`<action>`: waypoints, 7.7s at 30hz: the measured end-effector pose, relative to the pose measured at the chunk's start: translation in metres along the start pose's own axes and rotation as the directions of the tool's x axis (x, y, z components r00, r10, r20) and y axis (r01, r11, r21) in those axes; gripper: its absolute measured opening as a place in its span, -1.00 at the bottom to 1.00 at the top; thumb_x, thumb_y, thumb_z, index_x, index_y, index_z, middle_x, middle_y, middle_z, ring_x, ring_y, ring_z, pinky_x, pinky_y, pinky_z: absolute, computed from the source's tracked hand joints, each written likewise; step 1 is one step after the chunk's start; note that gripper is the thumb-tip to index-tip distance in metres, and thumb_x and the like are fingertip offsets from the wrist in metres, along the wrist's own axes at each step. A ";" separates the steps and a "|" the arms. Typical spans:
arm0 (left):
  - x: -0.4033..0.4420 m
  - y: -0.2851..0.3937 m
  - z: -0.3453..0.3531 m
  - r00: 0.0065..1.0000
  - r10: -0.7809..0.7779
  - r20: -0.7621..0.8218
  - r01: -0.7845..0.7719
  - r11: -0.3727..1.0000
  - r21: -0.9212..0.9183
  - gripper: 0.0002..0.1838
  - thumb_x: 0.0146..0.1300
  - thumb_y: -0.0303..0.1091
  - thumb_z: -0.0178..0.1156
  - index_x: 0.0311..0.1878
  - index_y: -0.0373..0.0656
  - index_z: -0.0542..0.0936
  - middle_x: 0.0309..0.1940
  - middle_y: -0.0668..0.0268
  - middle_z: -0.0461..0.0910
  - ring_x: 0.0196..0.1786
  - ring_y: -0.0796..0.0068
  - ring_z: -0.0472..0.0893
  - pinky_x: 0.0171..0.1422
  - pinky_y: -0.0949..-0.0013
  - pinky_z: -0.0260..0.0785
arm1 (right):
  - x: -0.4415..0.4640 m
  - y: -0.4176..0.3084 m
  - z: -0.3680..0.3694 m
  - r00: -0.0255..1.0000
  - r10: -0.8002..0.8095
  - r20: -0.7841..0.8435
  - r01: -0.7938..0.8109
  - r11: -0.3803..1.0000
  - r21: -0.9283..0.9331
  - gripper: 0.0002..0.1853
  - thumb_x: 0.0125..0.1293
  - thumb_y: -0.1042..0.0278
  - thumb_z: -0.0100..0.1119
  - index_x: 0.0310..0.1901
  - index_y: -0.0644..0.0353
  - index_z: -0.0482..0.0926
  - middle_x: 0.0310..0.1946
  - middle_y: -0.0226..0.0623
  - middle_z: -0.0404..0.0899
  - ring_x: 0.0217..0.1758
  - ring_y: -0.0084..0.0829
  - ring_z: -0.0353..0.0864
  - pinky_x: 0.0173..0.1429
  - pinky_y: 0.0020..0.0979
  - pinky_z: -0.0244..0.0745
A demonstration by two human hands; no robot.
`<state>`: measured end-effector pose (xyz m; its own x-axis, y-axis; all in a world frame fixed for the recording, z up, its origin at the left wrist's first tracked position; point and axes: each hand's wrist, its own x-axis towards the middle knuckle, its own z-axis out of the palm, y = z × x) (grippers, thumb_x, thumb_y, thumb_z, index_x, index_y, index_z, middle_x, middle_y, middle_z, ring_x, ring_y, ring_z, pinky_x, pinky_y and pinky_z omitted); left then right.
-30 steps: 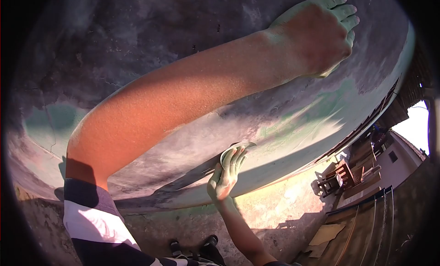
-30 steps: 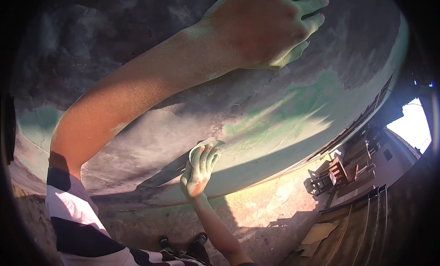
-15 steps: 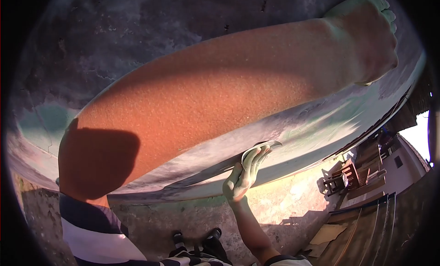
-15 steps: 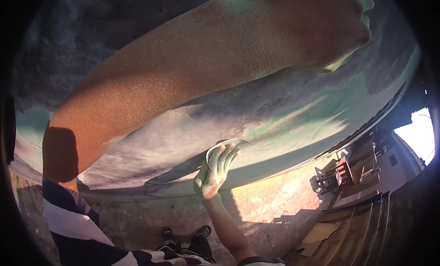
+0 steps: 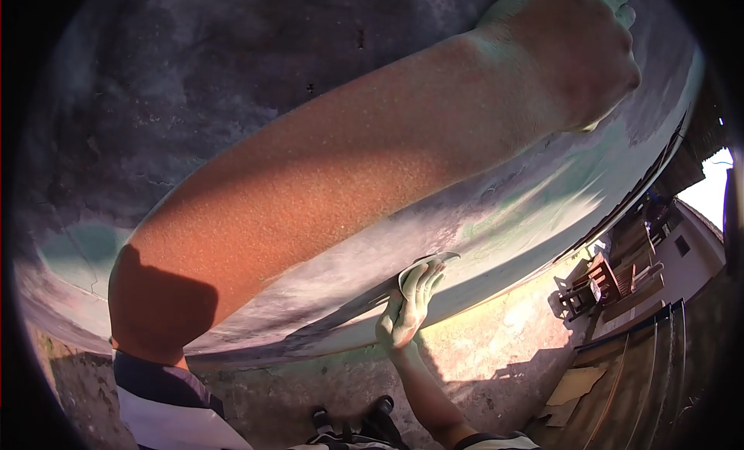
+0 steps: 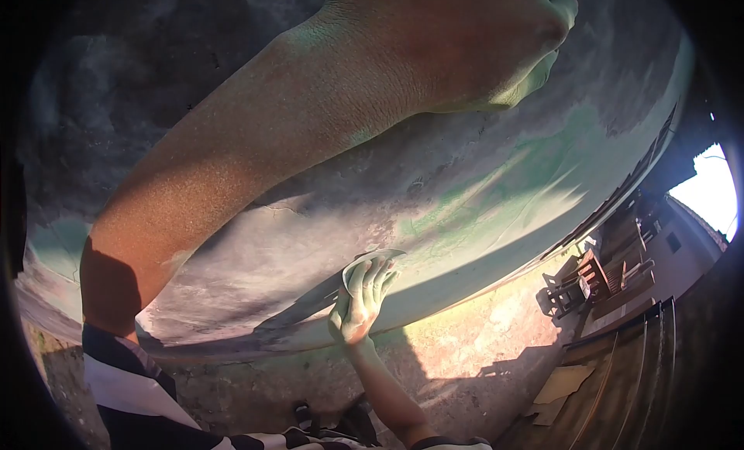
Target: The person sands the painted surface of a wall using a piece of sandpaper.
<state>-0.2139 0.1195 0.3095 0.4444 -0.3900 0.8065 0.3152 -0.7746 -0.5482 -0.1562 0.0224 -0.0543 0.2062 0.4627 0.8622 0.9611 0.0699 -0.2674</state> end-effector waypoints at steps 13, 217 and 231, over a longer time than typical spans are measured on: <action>-0.007 0.005 -0.016 0.987 0.040 -0.155 -0.014 0.986 0.168 -0.56 0.32 -0.24 0.14 0.13 -0.36 0.60 0.26 0.03 0.55 0.41 0.26 0.46 0.57 0.26 0.18 | 0.028 -0.017 -0.014 0.993 0.099 -0.059 -0.092 0.990 0.104 -0.41 0.46 0.48 -0.17 0.49 0.47 0.13 0.55 0.26 -0.04 0.65 0.18 -0.20 0.64 0.07 -0.27; 0.072 0.363 0.340 0.645 -0.623 -0.442 0.762 0.561 0.322 -0.58 0.43 -0.44 0.05 0.25 -0.51 0.51 0.35 -0.26 0.38 0.49 -0.16 0.30 0.54 -0.09 0.09 | 0.395 0.479 -0.353 0.543 -0.761 -0.355 0.813 0.583 -0.006 -0.68 0.39 0.42 0.11 0.11 0.36 0.60 0.15 -0.04 0.62 0.29 -0.04 0.55 0.42 -0.07 0.33; 0.087 0.348 0.333 0.712 -0.587 -0.384 0.702 0.599 0.386 -0.62 0.39 -0.54 0.06 0.23 -0.49 0.53 0.35 -0.18 0.42 0.48 -0.15 0.32 0.51 -0.05 0.17 | 0.400 0.469 -0.349 0.463 -0.832 -0.305 0.884 0.460 0.085 -0.67 0.30 0.34 0.26 0.09 0.11 0.65 0.30 -0.32 0.53 0.48 -0.28 0.37 0.56 -0.11 0.20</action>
<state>0.2141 -0.0178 0.1156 -0.1908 -0.0142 0.9815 0.8242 -0.5454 0.1524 0.4408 -0.0683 0.3153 -0.6482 -0.1136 0.7529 0.6089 0.5164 0.6021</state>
